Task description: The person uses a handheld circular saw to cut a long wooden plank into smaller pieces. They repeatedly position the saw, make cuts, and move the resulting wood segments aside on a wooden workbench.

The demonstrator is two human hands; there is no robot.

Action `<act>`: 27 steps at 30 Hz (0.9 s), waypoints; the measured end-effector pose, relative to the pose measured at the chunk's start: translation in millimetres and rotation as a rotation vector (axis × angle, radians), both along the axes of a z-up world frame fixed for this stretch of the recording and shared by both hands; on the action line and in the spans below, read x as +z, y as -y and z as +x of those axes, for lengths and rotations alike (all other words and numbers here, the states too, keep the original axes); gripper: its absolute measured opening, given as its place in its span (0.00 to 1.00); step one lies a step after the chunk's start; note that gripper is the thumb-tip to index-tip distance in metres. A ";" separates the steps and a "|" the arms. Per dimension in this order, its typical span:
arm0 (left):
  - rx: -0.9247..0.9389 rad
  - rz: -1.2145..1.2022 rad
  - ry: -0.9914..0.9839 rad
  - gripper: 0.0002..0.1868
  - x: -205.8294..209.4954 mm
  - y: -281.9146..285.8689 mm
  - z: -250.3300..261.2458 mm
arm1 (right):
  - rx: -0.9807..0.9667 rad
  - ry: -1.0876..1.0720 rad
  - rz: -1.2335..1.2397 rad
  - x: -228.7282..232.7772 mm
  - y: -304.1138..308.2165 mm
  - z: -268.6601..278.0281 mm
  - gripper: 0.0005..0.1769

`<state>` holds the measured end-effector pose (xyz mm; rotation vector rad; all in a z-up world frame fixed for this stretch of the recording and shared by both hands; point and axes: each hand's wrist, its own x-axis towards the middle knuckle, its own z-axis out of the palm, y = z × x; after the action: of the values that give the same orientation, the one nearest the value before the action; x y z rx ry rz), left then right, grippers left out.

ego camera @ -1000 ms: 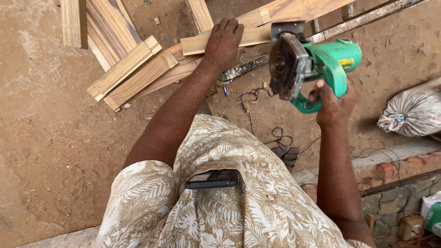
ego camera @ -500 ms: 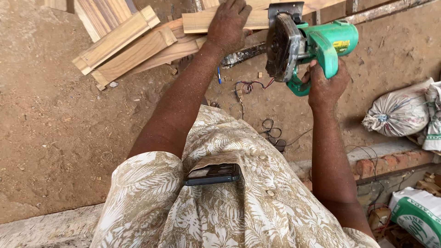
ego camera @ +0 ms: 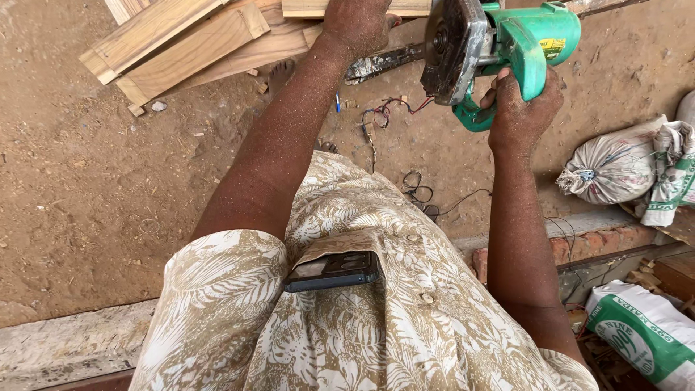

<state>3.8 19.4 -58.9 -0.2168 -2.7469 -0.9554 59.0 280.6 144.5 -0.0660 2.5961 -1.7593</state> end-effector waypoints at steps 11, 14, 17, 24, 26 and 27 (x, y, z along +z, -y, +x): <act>-0.027 0.006 0.216 0.21 -15.7 -5.0 -1.1 | 0.011 0.003 -0.030 -9.0 -5.2 -4.8 0.06; -0.006 0.031 0.079 0.19 -18.3 -5.6 -1.8 | 0.003 0.007 -0.069 -10.5 -5.3 -5.7 0.07; -0.006 -0.003 0.159 0.21 -20.7 -6.7 -1.6 | 0.000 0.011 -0.049 -11.5 -5.9 -6.7 0.07; -0.013 0.046 0.274 0.20 -20.3 -9.5 -3.9 | -0.026 0.010 -0.055 -13.6 -3.1 -8.3 0.10; -0.001 -0.011 0.227 0.21 -18.8 -9.3 -4.6 | -0.030 0.016 -0.072 -13.0 -2.0 -8.1 0.10; 0.008 -0.011 0.171 0.21 -18.3 -9.5 -4.7 | -0.026 0.010 -0.062 -12.5 -1.8 -8.0 0.11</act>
<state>-0.9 28.9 -77.2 -0.1315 -2.9060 -1.0002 51.0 282.4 132.1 -0.0231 2.5469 -1.8443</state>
